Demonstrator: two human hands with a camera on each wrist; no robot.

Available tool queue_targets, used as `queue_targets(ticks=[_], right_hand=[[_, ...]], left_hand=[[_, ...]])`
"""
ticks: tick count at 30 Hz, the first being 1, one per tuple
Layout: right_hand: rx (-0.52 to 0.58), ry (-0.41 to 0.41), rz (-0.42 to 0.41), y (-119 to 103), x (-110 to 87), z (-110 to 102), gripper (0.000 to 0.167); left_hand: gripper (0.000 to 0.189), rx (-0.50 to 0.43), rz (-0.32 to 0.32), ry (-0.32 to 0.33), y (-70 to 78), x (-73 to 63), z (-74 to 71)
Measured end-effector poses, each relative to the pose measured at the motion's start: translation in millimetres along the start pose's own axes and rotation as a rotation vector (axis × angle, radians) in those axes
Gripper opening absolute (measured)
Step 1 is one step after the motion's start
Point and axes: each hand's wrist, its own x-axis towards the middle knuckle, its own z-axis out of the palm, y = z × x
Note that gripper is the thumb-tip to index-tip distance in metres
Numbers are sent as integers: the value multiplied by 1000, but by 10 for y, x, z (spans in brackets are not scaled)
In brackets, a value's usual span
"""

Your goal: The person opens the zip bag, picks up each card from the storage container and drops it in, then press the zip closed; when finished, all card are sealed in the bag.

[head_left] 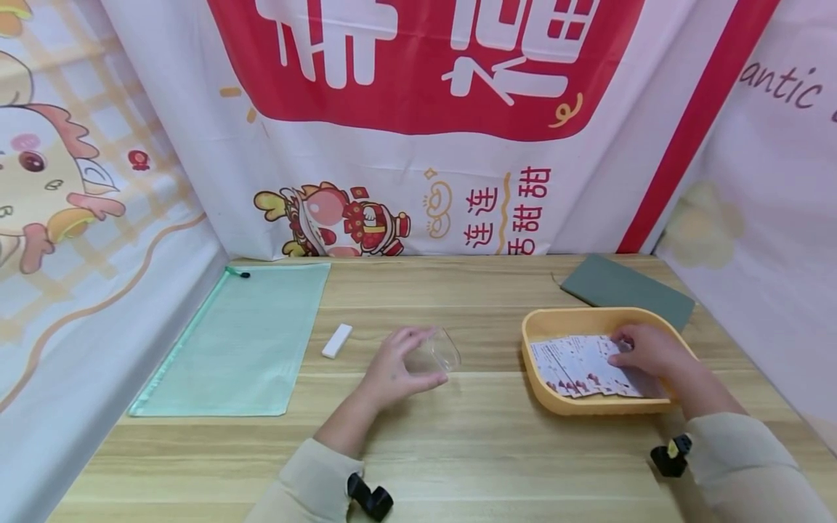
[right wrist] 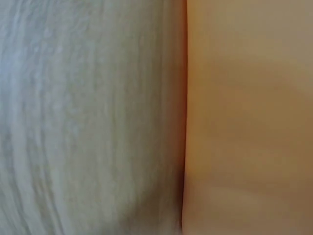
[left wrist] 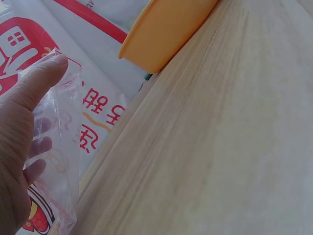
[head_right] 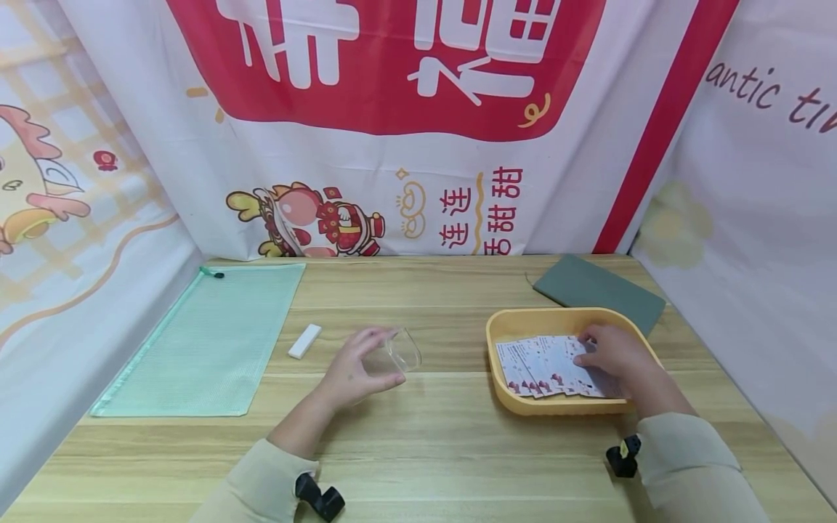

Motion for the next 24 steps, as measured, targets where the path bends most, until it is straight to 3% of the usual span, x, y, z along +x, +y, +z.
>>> queue_targets(ticks=[5,12,18,24], right_hand=[[6,47,-26,-6,6,7,40],[45,50,20,-66,-24,-119,16],[95,32,-30,-171,-136,-377,17],[170,43,-81,-285,-264,-563,37]], left_hand=[[74,0,-6,-2,-3,-8,7],[74,7,-1,-2,-2,-14,11],[74,10,5,4,4,-9,2],[74,40,15,15,8,-1,-10]])
